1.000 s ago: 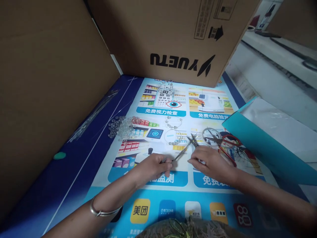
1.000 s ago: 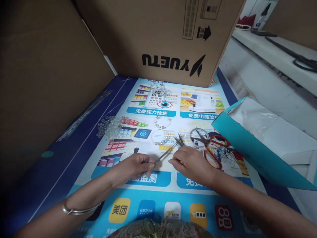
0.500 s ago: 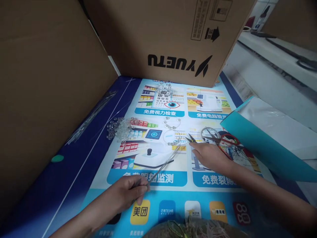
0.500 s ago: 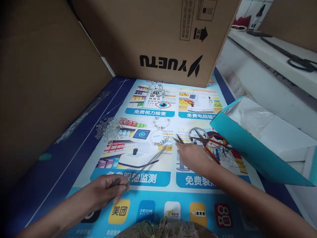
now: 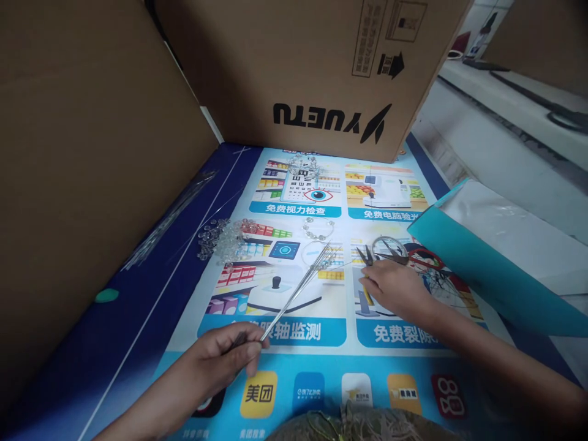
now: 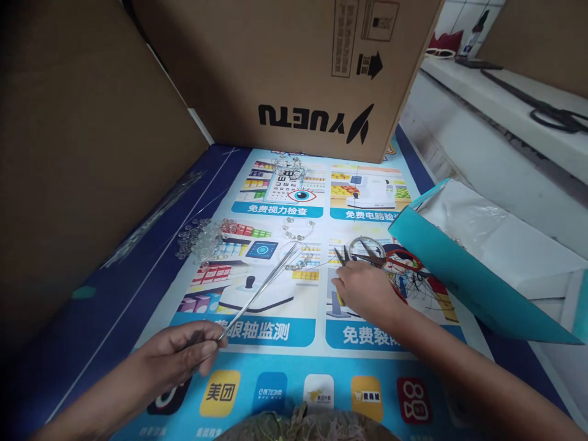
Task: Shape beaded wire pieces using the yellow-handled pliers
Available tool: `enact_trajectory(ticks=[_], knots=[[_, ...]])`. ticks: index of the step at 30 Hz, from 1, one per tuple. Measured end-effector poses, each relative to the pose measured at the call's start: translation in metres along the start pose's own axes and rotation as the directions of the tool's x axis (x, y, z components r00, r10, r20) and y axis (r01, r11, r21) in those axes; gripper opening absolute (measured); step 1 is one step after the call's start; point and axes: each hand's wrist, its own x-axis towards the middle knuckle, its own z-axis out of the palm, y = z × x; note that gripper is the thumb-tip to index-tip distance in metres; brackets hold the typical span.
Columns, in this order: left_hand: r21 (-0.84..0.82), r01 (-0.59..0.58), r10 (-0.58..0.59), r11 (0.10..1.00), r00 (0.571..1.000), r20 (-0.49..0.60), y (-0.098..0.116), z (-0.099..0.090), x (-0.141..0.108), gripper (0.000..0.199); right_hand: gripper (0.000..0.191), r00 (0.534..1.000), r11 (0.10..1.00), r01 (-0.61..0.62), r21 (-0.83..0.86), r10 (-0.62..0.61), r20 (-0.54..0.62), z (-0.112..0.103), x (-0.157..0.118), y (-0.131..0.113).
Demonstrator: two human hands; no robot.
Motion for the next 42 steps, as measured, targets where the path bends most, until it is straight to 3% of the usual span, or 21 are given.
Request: enact_trajectory(ticks=[2, 5, 8, 11, 15, 18, 20, 22, 25, 31, 36, 40, 42], knots=[[0.016, -0.115, 0.114, 0.993, 0.992, 0.053, 0.013, 0.011, 0.011, 0.030, 0.030, 0.989, 0.958, 0.110, 0.264, -0.132, 0.067, -0.004, -0.003, -0.011], [0.067, -0.278, 0.266, 0.958, 0.952, 0.155, 0.039, 0.032, 0.029, 0.026, 0.033, 0.976, 0.750, 0.107, 0.653, -0.203, 0.073, -0.011, -0.003, -0.033], [0.040, -0.429, 0.404, 0.903, 0.876, 0.264, 0.063, 0.050, 0.046, 0.028, 0.028, 0.987, 0.547, 0.131, 0.827, -0.149, -0.058, -0.019, 0.003, -0.049], [-0.009, -0.487, 0.477, 0.874, 0.853, 0.212, 0.073, 0.059, 0.058, 0.028, 0.021, 0.972, 0.473, 0.229, 0.851, -0.072, -0.222, -0.025, 0.011, -0.052], [-0.056, -0.509, 0.512, 0.859, 0.852, 0.110, 0.069, 0.064, 0.067, 0.027, 0.024, 0.944, 0.539, 0.320, 0.779, -0.115, -0.308, -0.031, 0.015, -0.046], [-0.100, -0.535, 0.525, 0.839, 0.844, -0.114, 0.061, 0.065, 0.069, 0.029, 0.022, 0.927, 0.621, 0.362, 0.695, -0.166, -0.336, -0.038, 0.013, -0.045], [-0.139, -0.591, 0.542, 0.795, 0.794, -0.276, 0.058, 0.066, 0.069, 0.027, 0.022, 0.918, 0.669, 0.383, 0.637, -0.196, -0.346, -0.042, 0.011, -0.046], [-0.150, -0.650, 0.572, 0.745, 0.739, -0.356, 0.057, 0.068, 0.068, 0.026, 0.023, 0.909, 0.707, 0.396, 0.585, -0.214, -0.357, -0.043, 0.009, -0.047], [-0.132, -0.689, 0.616, 0.713, 0.705, -0.351, 0.054, 0.071, 0.070, 0.026, 0.023, 0.902, 0.734, 0.412, 0.540, -0.243, -0.358, -0.029, 0.009, -0.048], [-0.261, -0.590, 0.536, 0.764, 0.806, -0.253, 0.039, 0.079, 0.083, 0.026, 0.033, 0.943, 0.781, 0.332, 0.528, -0.259, -0.209, 0.021, 0.016, -0.041], [-0.218, -0.615, 0.568, 0.758, 0.786, -0.243, 0.040, 0.082, 0.081, 0.025, 0.032, 0.941, 0.800, 0.332, 0.499, -0.249, -0.227, 0.024, 0.018, -0.039], [-0.193, -0.598, 0.560, 0.778, 0.799, -0.217, 0.042, 0.083, 0.077, 0.027, 0.033, 0.956, 0.828, 0.293, 0.477, -0.242, -0.167, 0.026, 0.018, -0.040], [-0.169, -0.604, 0.570, 0.779, 0.794, -0.210, 0.042, 0.083, 0.077, 0.026, 0.033, 0.948, 0.819, 0.315, 0.479, -0.250, -0.195, 0.030, 0.018, -0.041]])
